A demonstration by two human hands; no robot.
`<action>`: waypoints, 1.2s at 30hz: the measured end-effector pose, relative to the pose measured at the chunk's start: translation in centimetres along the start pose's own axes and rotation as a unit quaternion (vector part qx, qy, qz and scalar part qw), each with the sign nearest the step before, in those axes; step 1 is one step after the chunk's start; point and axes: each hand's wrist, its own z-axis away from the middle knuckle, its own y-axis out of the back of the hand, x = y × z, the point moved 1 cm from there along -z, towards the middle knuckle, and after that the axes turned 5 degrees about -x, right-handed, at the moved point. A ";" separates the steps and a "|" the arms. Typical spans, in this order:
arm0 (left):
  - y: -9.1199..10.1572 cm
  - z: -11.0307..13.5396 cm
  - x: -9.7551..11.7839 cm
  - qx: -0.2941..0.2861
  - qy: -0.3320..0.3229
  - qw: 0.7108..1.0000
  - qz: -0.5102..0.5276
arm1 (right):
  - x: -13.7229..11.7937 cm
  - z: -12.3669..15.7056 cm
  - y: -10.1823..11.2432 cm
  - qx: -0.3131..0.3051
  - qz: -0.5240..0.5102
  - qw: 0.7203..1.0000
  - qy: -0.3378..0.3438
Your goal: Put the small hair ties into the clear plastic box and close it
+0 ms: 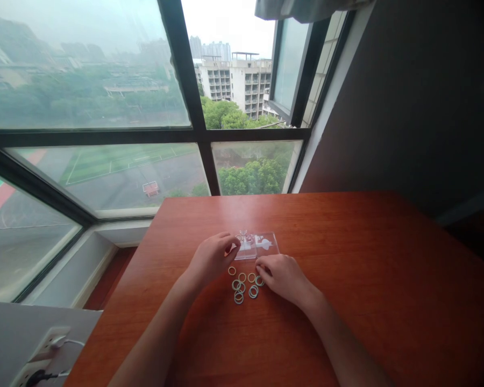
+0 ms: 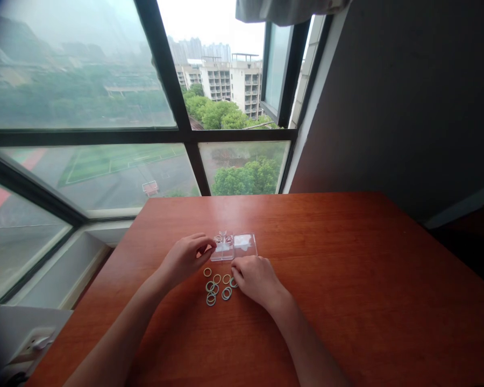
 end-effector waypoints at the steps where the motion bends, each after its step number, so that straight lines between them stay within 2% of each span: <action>1: 0.4 0.2 0.1 -0.015 -0.004 1.000 -0.006 | 0.1 0.0 0.0 0.002 0.001 1.000 -0.001; 5: 1.5 0.8 0.6 -0.078 -0.002 0.997 -0.028 | 0.3 0.0 -0.1 0.006 -0.002 1.000 -0.005; 8: 1.7 1.3 1.0 -0.134 0.016 0.990 -0.040 | 0.5 0.0 -0.1 0.003 -0.013 1.000 -0.005; 11: 1.7 1.6 1.3 -0.165 0.025 0.985 -0.047 | 0.7 0.1 0.2 0.000 -0.026 1.000 -0.002; 16: 1.9 1.8 1.6 -0.182 0.034 0.981 -0.055 | 1.1 0.4 0.6 -0.003 -0.063 0.998 0.005; 23: 1.8 2.1 1.6 -0.195 0.030 0.979 -0.049 | 1.4 0.7 0.8 -0.041 -0.097 0.994 0.009; 31: 1.7 2.0 1.1 -0.180 0.059 0.980 -0.065 | 0.6 0.4 0.2 0.003 -0.081 0.997 0.012; 36: 1.6 2.1 1.0 -0.180 0.056 0.980 -0.069 | 0.4 0.5 0.4 -0.014 -0.076 0.997 -0.002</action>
